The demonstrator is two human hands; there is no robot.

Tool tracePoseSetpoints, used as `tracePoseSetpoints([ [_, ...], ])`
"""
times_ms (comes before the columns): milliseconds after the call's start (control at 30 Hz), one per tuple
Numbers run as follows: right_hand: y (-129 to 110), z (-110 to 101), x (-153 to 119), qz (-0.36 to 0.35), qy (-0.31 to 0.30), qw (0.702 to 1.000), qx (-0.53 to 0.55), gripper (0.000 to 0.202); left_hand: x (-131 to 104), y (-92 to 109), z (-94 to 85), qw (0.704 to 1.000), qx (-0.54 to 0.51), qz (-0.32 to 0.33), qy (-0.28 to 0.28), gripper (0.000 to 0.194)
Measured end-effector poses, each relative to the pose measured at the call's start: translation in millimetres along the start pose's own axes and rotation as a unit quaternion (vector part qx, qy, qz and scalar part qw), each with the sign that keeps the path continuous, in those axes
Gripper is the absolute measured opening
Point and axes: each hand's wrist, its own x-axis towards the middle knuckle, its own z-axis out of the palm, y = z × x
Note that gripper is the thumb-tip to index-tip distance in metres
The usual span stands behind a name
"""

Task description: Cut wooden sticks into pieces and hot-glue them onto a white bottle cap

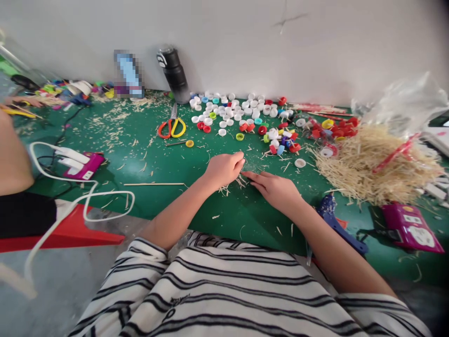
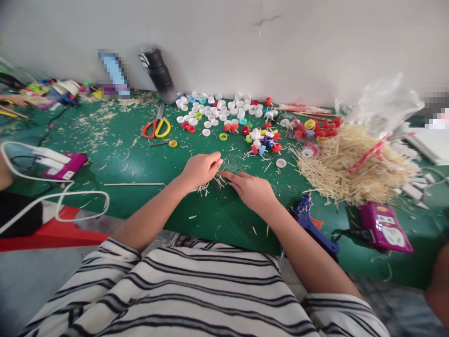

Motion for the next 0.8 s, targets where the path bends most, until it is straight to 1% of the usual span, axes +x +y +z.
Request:
tracePoseSetpoints([
  [100, 1, -1, 0, 0.000, -0.005, 1.000, 0.022, 0.046, 0, -1, -1.1, 1.000, -0.013, -0.007, -0.006, 0.029],
  [200, 2, 0, 1, 0.002, -0.013, 1.000, 0.027, 0.047, 1, -4, -0.3, 1.000, -0.007, -0.013, 0.003, 0.030],
  [367, -3, -1, 4, 0.011, -0.017, 1.000, -0.007, 0.046, 4, -11, 4.3, 0.996, 0.079, -0.008, 0.044, 0.033],
  [533, -9, -3, 4, 0.016, -0.018, 0.999, -0.037, 0.046, 4, -9, 5.5, 0.991, 0.124, 0.003, 0.056, 0.034],
  [700, -8, -4, 1, 0.015, -0.016, 0.999, -0.032, 0.045, 3, -4, 6.0, 0.991, 0.123, 0.007, 0.051, 0.047],
  [800, -7, -3, 0, 0.009, -0.012, 1.000, -0.018, 0.046, 3, -5, 8.7, 0.991, 0.114, 0.009, 0.065, 0.049],
])
